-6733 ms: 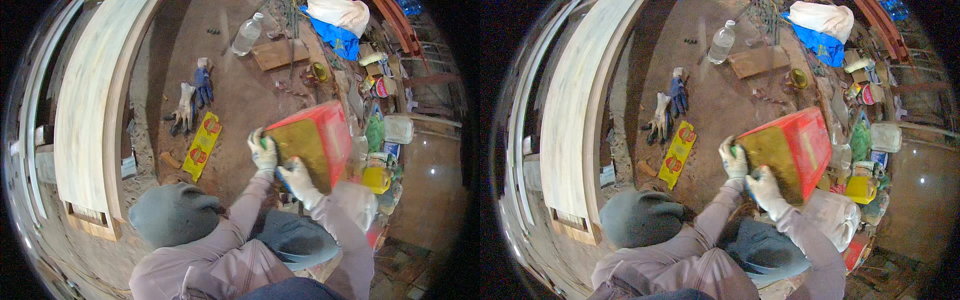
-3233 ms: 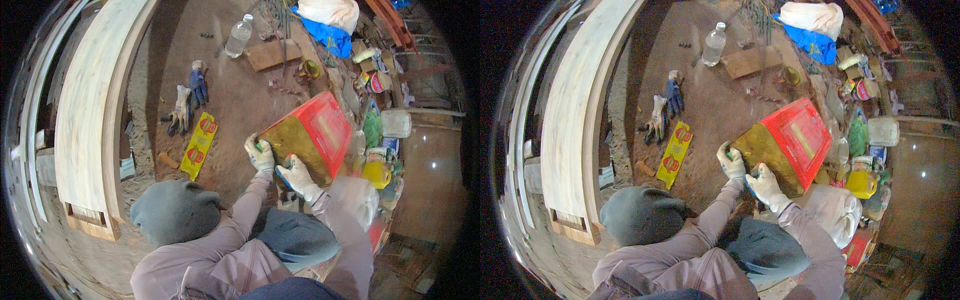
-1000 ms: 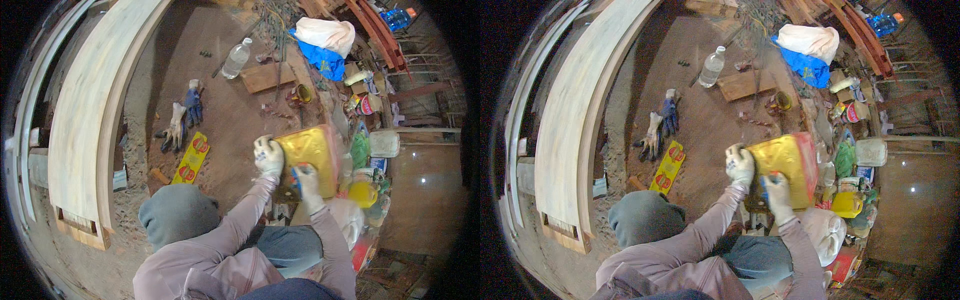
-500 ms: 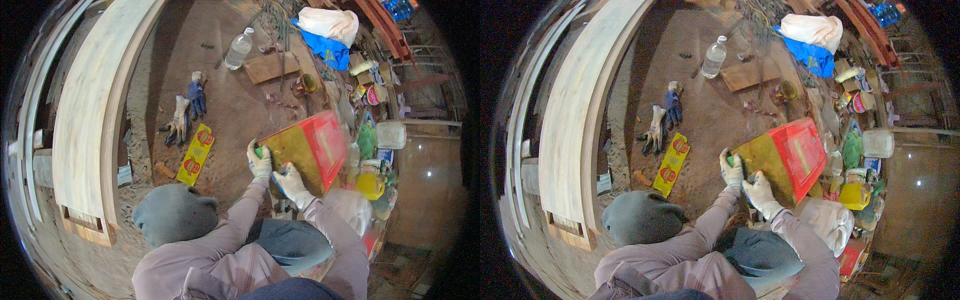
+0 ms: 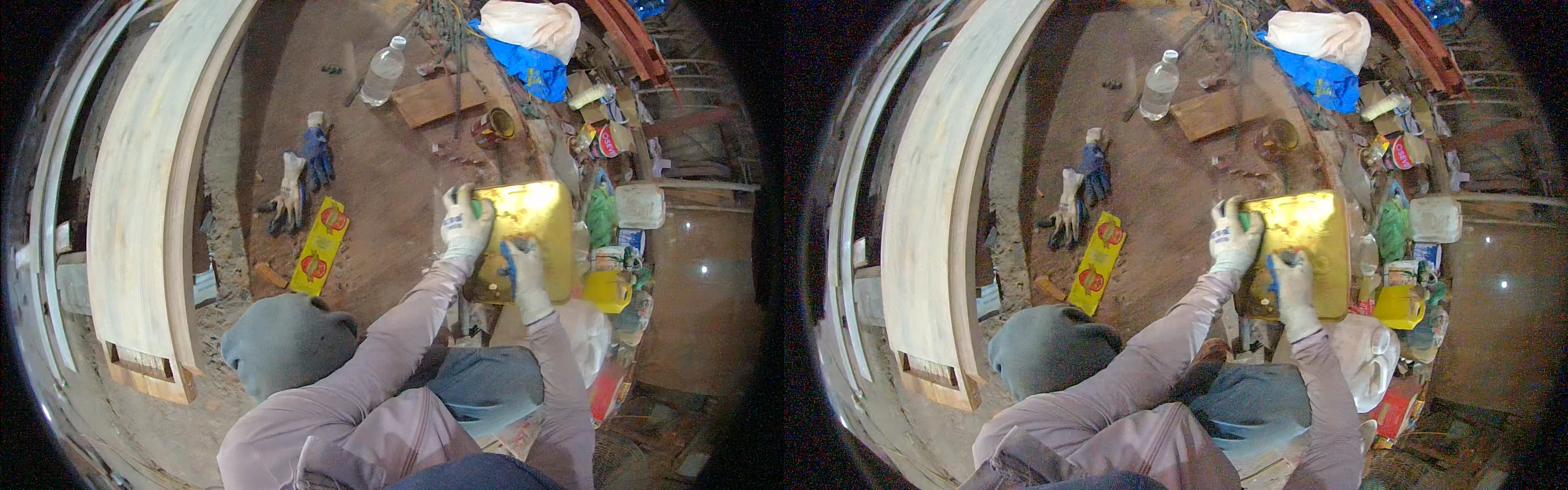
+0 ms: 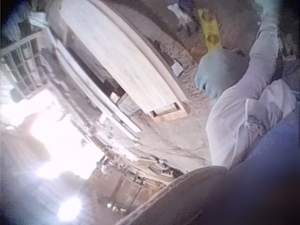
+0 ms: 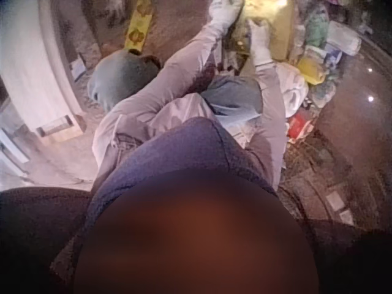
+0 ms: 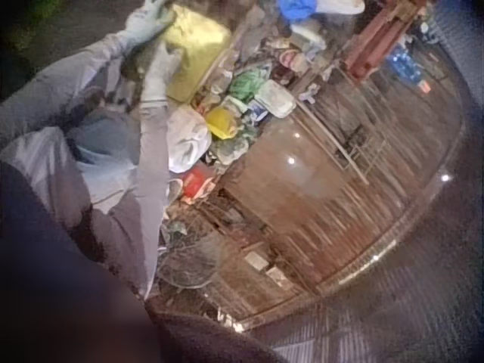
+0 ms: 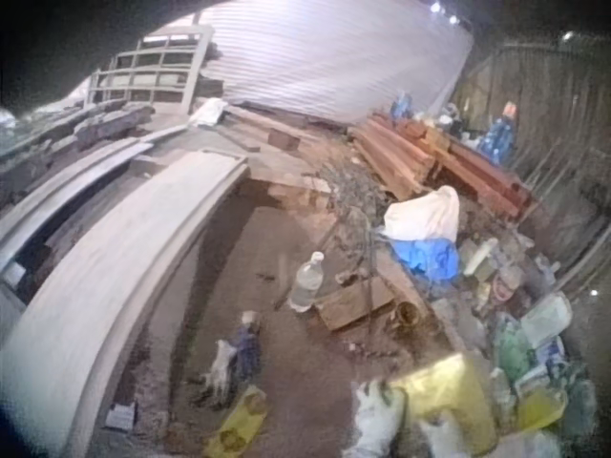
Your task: The person picks up a plastic bottle and a red metal can, then uses a green scrubbing pad to wipe the exterior surfaces of the can repeatedly. The person handles the items one at a time and continues scrubbing the same can for the remainder of the clip.
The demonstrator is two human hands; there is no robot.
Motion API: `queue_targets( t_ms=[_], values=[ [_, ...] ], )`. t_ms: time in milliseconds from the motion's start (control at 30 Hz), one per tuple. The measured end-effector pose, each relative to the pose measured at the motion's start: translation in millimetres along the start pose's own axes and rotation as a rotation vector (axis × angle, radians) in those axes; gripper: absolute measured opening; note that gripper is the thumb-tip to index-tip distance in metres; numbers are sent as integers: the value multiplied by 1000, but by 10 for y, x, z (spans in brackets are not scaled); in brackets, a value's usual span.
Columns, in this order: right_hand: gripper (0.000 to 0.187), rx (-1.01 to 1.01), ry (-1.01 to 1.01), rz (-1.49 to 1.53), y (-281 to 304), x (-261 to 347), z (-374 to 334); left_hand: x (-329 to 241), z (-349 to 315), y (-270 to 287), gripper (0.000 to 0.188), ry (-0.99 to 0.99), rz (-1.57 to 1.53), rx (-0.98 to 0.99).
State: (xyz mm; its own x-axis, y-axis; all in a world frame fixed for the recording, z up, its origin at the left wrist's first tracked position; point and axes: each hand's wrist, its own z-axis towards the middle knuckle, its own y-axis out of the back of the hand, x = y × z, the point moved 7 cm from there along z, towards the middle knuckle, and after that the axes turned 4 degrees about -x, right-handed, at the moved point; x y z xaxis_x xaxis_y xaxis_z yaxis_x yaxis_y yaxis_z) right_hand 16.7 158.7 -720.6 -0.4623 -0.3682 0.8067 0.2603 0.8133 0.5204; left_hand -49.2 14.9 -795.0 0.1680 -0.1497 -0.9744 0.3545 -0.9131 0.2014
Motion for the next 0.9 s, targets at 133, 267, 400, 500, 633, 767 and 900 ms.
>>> queue_targets(
  t_ms=[133,267,400,500,633,767,900],
  values=[
    [33,288,48,-376,-714,-307,-398,1062,-366,395,46,286,-111,-132],
    [24,322,48,-305,-713,-427,-346,1084,-236,439,42,80,-112,-221],
    [13,132,55,38,-177,-101,28,419,-72,227,42,194,47,-149],
    [12,-55,-29,144,390,113,183,-269,-94,-24,47,97,38,11],
    [16,-173,-76,192,464,140,152,-445,2,-238,51,33,66,158],
    [27,36,59,-33,-272,-8,-47,343,-7,91,47,56,17,-60],
    [25,293,159,-643,-808,-363,-346,1142,-187,382,40,213,-82,-151]
  ],
)
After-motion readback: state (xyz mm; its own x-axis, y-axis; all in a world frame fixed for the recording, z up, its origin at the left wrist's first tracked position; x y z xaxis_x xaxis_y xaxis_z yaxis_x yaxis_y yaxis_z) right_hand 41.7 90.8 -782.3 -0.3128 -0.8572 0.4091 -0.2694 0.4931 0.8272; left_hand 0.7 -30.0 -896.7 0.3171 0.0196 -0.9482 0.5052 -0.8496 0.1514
